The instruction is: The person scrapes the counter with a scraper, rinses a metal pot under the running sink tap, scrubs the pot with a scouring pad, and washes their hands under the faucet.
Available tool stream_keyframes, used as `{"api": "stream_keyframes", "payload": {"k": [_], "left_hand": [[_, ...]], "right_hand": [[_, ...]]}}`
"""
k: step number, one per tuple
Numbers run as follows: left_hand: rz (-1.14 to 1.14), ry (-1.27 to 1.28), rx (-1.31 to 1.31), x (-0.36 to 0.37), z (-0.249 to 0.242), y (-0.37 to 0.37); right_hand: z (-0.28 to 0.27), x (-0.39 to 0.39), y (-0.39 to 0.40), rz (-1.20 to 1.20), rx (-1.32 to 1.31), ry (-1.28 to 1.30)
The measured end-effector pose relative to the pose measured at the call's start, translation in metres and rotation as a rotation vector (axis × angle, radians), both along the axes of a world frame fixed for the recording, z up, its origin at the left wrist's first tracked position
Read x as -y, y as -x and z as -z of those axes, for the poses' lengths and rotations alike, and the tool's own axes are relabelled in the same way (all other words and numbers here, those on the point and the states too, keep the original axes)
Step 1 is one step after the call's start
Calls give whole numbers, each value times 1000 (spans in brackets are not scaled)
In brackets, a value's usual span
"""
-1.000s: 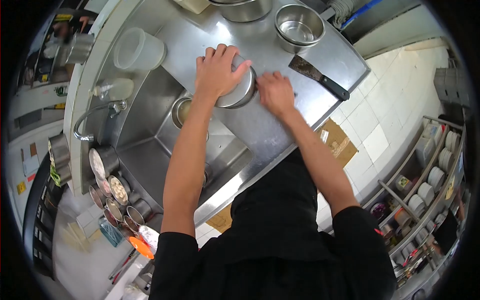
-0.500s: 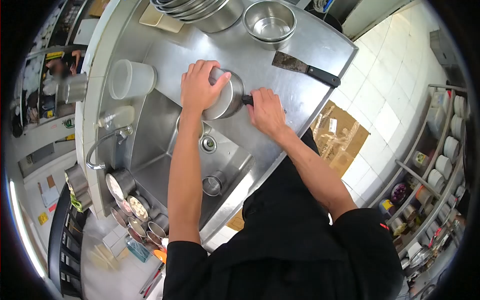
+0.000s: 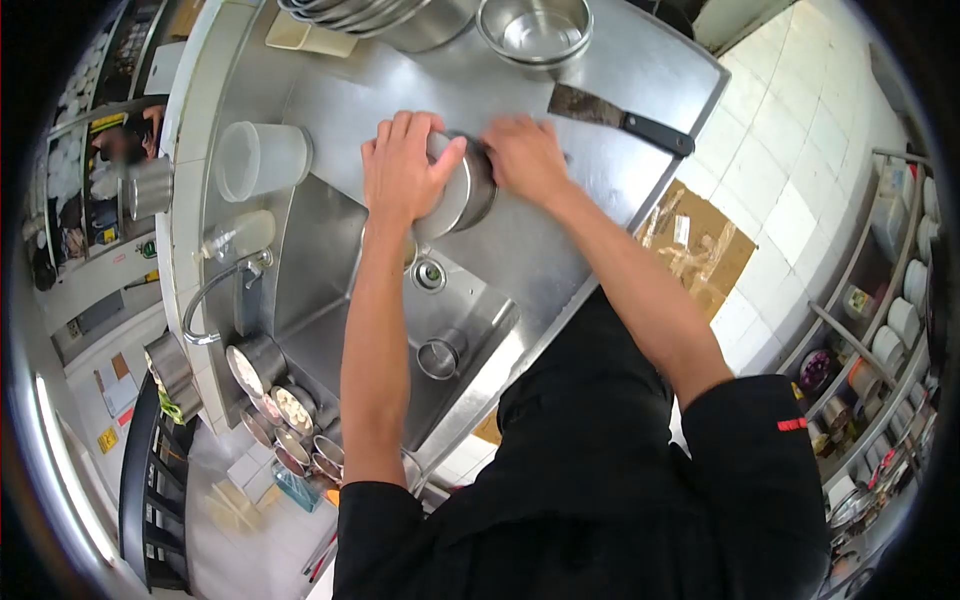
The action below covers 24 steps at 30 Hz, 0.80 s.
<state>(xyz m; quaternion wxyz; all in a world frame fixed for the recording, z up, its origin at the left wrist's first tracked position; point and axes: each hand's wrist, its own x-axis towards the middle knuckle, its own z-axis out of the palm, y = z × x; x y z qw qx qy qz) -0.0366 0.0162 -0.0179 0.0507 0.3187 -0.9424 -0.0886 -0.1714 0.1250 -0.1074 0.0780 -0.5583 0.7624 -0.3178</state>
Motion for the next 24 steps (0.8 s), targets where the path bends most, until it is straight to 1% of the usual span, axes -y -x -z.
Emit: {"api": "stream_keyframes", "payload": {"k": [2,4,8,10,12,14,17,19,20,22,23,24], "left_hand": [[-21,28,-24,14,0,5],[40,49,-12,10,-1,5],[21,12,-24,8,-6,6],[21,12,-28,11,-6,6],[36,28,-44,16,-5,8],[61,22,-42,11,-3,4],[111,2,-56,9,-7,5],[61,-15,-111,4,-4,5],[73,-8,-112,-1,-4,1],[-103,8,-56,-1,-6,-2],[-102,27,-67,-2,-5,-7],[-267,16,-81,-4,-3,-14]], "right_hand": [[-2,-32,-6,-129,56,-63],[-1,-12,0,-109,33,-65],[-4,13,7,-79,-25,-88],[-2,-15,-9,-50,-32,-68],[-2,-30,-24,-20,64,-128],[-8,-6,-9,-39,48,-172],[-5,35,11,-45,39,-99],[-6,42,10,-66,62,-140],[-5,29,3,-55,62,-132],[4,-1,-8,-67,18,-106],[6,-19,-17,-112,42,-116],[4,-37,-26,-154,69,-130]]}}
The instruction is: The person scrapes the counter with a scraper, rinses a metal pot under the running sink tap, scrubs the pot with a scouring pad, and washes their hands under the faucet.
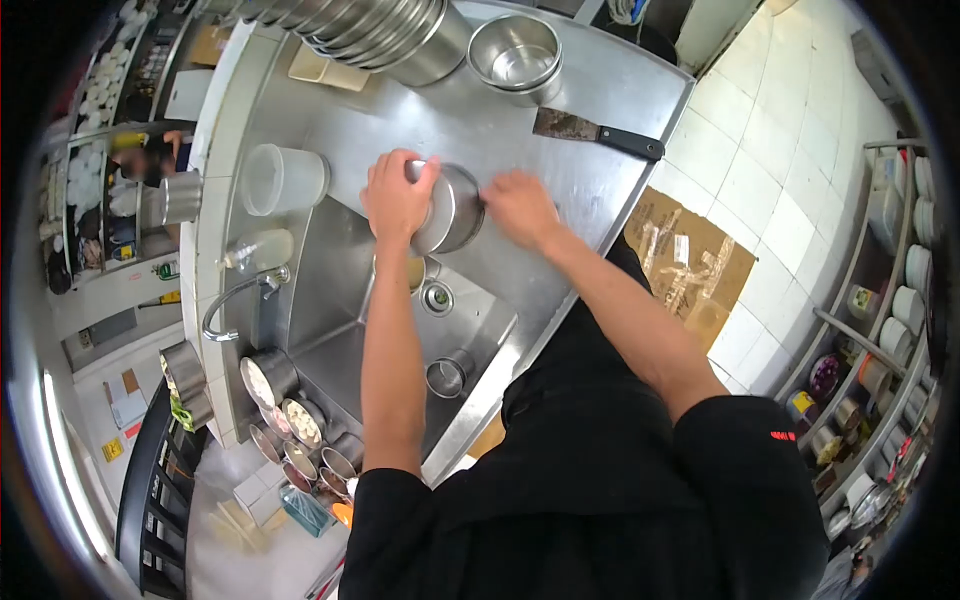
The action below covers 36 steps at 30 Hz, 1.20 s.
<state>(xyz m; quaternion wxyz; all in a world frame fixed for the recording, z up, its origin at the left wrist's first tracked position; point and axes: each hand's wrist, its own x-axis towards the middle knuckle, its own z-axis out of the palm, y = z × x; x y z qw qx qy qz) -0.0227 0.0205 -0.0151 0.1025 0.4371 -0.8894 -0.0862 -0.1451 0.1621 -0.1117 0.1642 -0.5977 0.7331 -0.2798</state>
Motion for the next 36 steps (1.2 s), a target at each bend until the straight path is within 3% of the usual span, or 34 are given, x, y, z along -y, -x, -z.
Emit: {"api": "stream_keyframes", "payload": {"k": [1,2,4,9,12,14,22,29,32,34,36], "left_hand": [[-162,-19,-22,-3,1,-4],[-157,-10,-32,-6,-1,-8],[-452,-275,-33,-7,-5,-17],[-360,-261,-291,2,-7,-47],[-202,-241,-164,-14,-21,-47],[-56,-123,138,-24,-19,-43],[-229,-99,152,-55,-13,-20],[-310,-86,151,-60,-10,-13],[-327,-81,147,-61,-9,-12],[-329,-109,124,-59,-8,-13],[-323,-133,107,-58,-8,-15]], "right_hand": [[-9,-15,-7,8,-9,13],[-18,-29,-12,10,38,-3],[-17,-36,-5,6,73,-6],[-10,-43,12,277,448,199],[-16,-48,17,291,502,103],[-15,-47,12,298,532,92],[-13,-46,-20,422,735,67],[-1,-48,-31,238,507,169],[1,-39,-29,288,500,181],[-6,-33,-20,423,632,141],[-13,-32,-18,387,629,140]]}}
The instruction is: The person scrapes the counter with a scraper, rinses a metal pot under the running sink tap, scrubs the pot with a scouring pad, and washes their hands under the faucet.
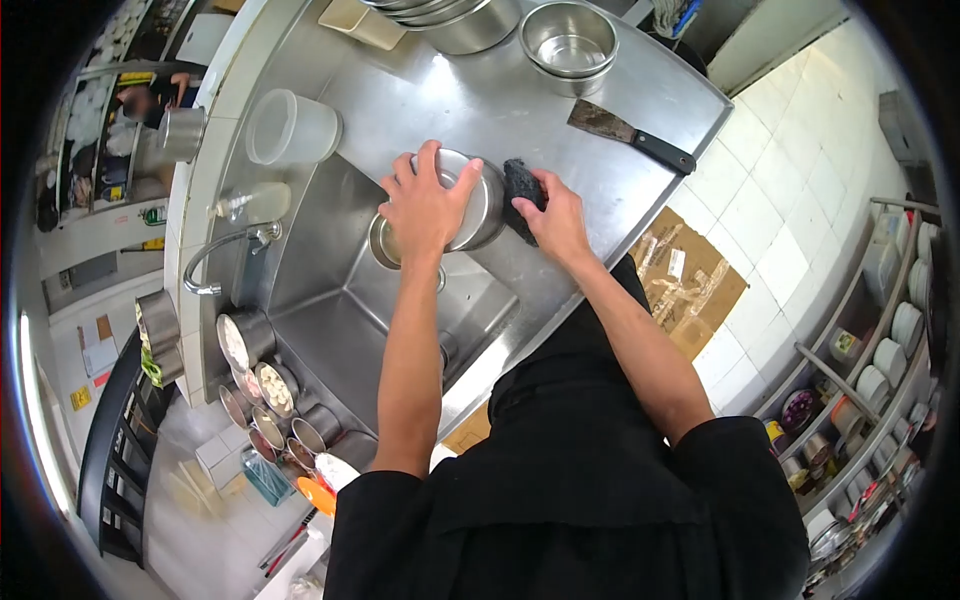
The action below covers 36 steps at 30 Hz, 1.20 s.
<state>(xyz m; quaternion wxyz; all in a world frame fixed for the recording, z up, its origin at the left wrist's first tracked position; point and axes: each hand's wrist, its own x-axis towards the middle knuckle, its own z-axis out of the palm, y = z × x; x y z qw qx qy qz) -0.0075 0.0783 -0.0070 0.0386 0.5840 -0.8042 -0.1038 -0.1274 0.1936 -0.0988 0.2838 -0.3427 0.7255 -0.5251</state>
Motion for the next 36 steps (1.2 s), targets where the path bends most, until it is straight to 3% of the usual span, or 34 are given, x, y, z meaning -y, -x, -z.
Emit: {"api": "stream_keyframes", "payload": {"k": [3,8,11,16,20,23,27,30,32,34,36], "left_hand": [[0,10,0,1,0,3],[83,-11,84,4,-7,7],[105,33,61,6,-4,5],[123,32,70,13,3,3],[187,47,27,11,4,5],[171,43,29,11,1,9],[112,38,15,14,3,11],[132,67,21,14,3,9],[144,66,11,15,4,5],[147,70,1,16,3,8],[144,65,10,14,2,7]], "right_hand": [[1,0,-2,-75,-1,14],[26,61,3,-98,-312,243],[28,91,11,-98,-224,286],[20,36,-6,-38,-97,153],[22,113,29,-287,-265,285],[15,122,32,-351,-184,288],[37,36,-10,24,-327,260],[10,-10,-25,-13,-267,111],[-8,-24,-12,-151,-85,-15],[-5,-33,-1,-115,-86,2],[-3,-37,10,29,181,-94]]}}
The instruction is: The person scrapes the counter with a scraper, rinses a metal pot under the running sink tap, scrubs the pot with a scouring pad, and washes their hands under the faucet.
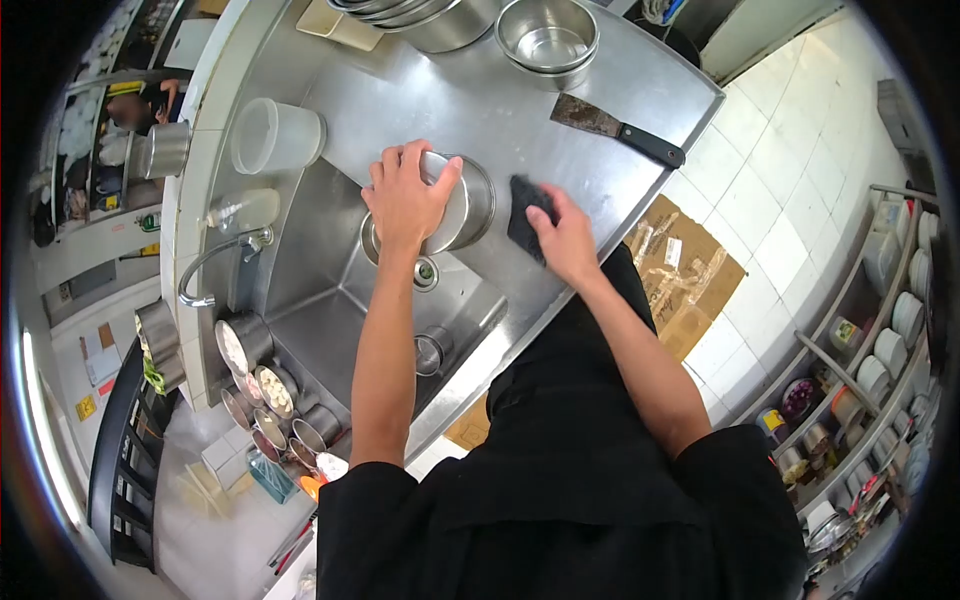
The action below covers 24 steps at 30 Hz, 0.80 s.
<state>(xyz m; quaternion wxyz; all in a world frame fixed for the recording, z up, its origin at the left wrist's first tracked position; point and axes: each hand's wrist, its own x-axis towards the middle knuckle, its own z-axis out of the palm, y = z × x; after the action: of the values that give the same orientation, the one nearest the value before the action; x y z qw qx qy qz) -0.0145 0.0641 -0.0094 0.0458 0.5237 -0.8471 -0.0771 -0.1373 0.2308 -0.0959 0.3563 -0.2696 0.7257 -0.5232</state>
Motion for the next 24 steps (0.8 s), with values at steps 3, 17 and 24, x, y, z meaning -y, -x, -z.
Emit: {"api": "stream_keyframes", "payload": {"k": [3,17,24], "left_hand": [[-14,-24,10,-2,-3,2],[-1,14,43,-4,6,12],[9,9,36,-1,-1,16]], "right_hand": [[1,0,16,-31,97,-39],[17,29,-14,-95,-230,127],[17,77,1,-32,-468,273]]}}
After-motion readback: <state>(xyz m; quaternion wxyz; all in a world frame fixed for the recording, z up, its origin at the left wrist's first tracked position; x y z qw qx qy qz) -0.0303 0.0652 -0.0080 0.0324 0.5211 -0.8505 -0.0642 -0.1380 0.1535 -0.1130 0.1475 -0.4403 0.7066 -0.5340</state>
